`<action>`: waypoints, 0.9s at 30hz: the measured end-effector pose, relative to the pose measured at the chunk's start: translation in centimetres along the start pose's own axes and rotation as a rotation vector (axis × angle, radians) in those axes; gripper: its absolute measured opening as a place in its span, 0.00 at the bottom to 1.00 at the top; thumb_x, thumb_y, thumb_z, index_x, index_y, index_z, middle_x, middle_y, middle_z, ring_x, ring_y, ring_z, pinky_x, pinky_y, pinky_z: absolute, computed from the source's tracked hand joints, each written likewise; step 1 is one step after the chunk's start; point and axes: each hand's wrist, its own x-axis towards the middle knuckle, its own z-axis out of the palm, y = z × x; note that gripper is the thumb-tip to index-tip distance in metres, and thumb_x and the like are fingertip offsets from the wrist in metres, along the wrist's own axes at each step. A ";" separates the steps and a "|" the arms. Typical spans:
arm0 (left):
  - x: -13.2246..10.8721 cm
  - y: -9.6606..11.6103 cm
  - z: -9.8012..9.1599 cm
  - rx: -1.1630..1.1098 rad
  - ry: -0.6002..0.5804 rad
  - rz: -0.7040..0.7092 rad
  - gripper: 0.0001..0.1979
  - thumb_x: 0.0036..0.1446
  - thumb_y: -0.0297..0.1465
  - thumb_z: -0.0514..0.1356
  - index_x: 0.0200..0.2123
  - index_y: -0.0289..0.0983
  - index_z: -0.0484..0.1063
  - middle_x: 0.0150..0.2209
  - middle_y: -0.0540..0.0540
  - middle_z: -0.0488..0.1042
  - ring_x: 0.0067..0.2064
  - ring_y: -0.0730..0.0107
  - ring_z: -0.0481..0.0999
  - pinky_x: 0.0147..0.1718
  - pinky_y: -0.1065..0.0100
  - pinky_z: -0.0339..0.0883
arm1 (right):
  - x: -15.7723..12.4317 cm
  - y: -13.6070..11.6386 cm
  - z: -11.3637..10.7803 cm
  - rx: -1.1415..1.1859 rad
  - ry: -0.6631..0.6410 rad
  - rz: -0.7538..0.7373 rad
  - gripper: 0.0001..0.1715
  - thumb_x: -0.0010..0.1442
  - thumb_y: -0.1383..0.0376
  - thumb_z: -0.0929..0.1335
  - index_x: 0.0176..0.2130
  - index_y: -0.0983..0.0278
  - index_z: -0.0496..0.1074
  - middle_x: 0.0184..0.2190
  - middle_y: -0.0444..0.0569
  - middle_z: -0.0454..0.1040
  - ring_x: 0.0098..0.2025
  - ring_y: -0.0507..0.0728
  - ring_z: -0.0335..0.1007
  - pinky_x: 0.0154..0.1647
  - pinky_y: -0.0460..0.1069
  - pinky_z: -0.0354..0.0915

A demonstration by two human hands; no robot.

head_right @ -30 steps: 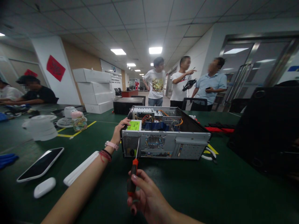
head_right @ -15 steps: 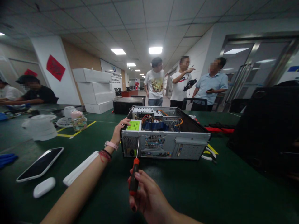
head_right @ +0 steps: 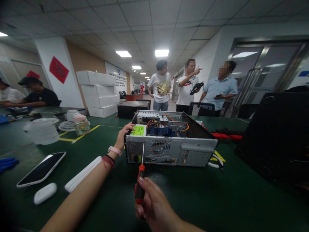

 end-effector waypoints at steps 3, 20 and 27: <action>0.0 0.1 0.1 -0.020 -0.002 -0.006 0.13 0.52 0.30 0.46 0.27 0.35 0.69 0.46 0.42 0.73 0.59 0.58 0.62 0.60 0.58 0.50 | 0.2 0.0 -0.1 -0.009 -0.009 -0.009 0.24 0.46 0.49 0.71 0.32 0.61 0.59 0.16 0.35 0.63 0.14 0.43 0.52 0.18 0.42 0.44; 0.1 0.3 0.0 0.014 -0.004 0.005 0.13 0.52 0.29 0.45 0.27 0.36 0.69 0.46 0.43 0.74 0.59 0.60 0.63 0.61 0.58 0.50 | 0.6 0.0 -0.6 0.007 -0.005 0.018 0.21 0.49 0.51 0.70 0.35 0.64 0.67 0.25 0.40 0.71 0.16 0.46 0.65 0.16 0.41 0.53; 0.1 0.2 0.1 -0.001 -0.003 -0.003 0.13 0.52 0.29 0.46 0.27 0.36 0.69 0.46 0.43 0.73 0.59 0.60 0.62 0.61 0.59 0.50 | 0.6 0.2 -0.5 -0.018 0.010 0.012 0.21 0.50 0.51 0.70 0.37 0.63 0.67 0.31 0.42 0.74 0.17 0.45 0.66 0.15 0.41 0.54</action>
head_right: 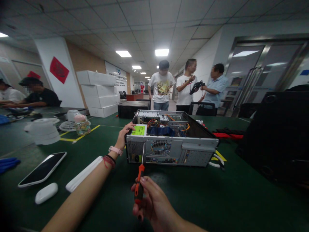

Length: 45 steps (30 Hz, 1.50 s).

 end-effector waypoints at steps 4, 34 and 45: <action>0.0 0.1 0.0 0.018 -0.006 0.000 0.13 0.52 0.29 0.45 0.27 0.36 0.69 0.46 0.43 0.73 0.59 0.60 0.62 0.60 0.59 0.51 | 0.2 0.1 0.1 -0.017 -0.006 0.003 0.21 0.50 0.51 0.70 0.36 0.63 0.65 0.29 0.41 0.73 0.16 0.44 0.64 0.15 0.40 0.54; 0.0 -0.5 -0.2 0.001 0.004 0.026 0.13 0.53 0.29 0.46 0.27 0.36 0.70 0.46 0.44 0.74 0.59 0.60 0.62 0.61 0.59 0.50 | 2.2 3.3 -0.8 -0.309 -0.188 0.102 0.25 0.47 0.50 0.71 0.36 0.60 0.58 0.19 0.32 0.59 0.10 0.41 0.44 0.12 0.42 0.40; 0.0 -0.3 0.0 0.009 0.008 0.022 0.14 0.53 0.29 0.45 0.28 0.35 0.70 0.46 0.43 0.74 0.60 0.61 0.62 0.60 0.60 0.51 | 5.0 4.1 -2.2 -0.306 -0.187 0.046 0.28 0.46 0.48 0.71 0.37 0.62 0.59 0.22 0.34 0.62 0.11 0.40 0.48 0.14 0.42 0.45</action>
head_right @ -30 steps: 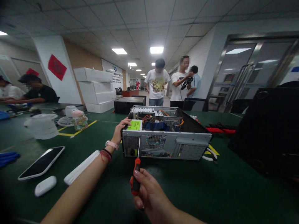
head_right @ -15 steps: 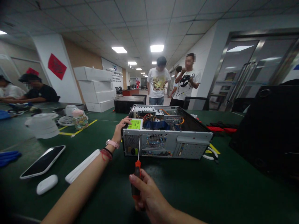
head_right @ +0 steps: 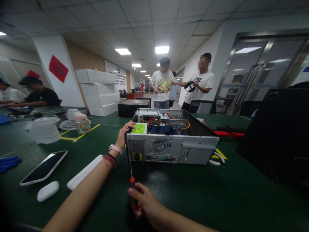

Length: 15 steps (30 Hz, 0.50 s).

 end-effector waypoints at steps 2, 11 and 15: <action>0.0 0.0 0.0 0.003 -0.006 0.000 0.14 0.53 0.29 0.45 0.28 0.35 0.70 0.46 0.43 0.74 0.60 0.60 0.62 0.60 0.60 0.51 | -0.1 0.1 0.0 -0.002 -0.028 -0.014 0.27 0.47 0.48 0.71 0.36 0.63 0.59 0.22 0.34 0.62 0.11 0.40 0.48 0.13 0.42 0.43; 0.0 0.2 -0.1 -0.008 -0.009 0.000 0.13 0.52 0.30 0.45 0.27 0.36 0.70 0.46 0.44 0.74 0.60 0.60 0.62 0.60 0.59 0.50 | 0.1 -0.3 -0.1 0.066 -0.055 0.026 0.28 0.45 0.49 0.72 0.37 0.64 0.60 0.24 0.36 0.66 0.11 0.41 0.51 0.13 0.43 0.44; 0.0 0.2 -0.1 -0.002 -0.015 0.004 0.13 0.52 0.30 0.46 0.27 0.36 0.69 0.46 0.43 0.73 0.59 0.59 0.62 0.60 0.59 0.50 | 0.3 -0.5 -0.2 0.083 -0.072 0.035 0.30 0.43 0.49 0.72 0.37 0.64 0.61 0.23 0.36 0.66 0.11 0.41 0.51 0.14 0.43 0.45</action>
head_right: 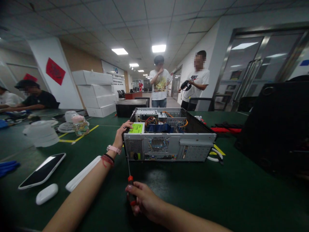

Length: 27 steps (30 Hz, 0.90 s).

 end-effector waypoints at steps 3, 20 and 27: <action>0.0 0.1 0.0 -0.012 0.004 -0.005 0.13 0.52 0.30 0.46 0.27 0.35 0.70 0.45 0.42 0.74 0.59 0.58 0.62 0.60 0.59 0.50 | 0.2 0.3 -0.2 -0.018 -0.002 -0.012 0.30 0.42 0.48 0.72 0.37 0.64 0.61 0.22 0.35 0.66 0.10 0.41 0.52 0.14 0.43 0.45; 0.0 -0.2 -0.1 0.002 -0.001 0.006 0.14 0.52 0.31 0.45 0.28 0.35 0.70 0.46 0.42 0.73 0.59 0.57 0.62 0.60 0.57 0.50 | 0.4 0.6 -0.2 0.001 -0.008 0.007 0.29 0.43 0.50 0.73 0.36 0.63 0.60 0.23 0.35 0.65 0.11 0.42 0.54 0.13 0.43 0.46; 0.0 -0.3 -0.1 0.031 -0.003 0.015 0.14 0.54 0.31 0.45 0.28 0.35 0.70 0.46 0.42 0.74 0.59 0.58 0.62 0.60 0.58 0.51 | 0.6 0.7 -0.3 0.015 -0.030 -0.002 0.29 0.43 0.50 0.73 0.36 0.63 0.59 0.24 0.35 0.66 0.11 0.42 0.54 0.13 0.43 0.46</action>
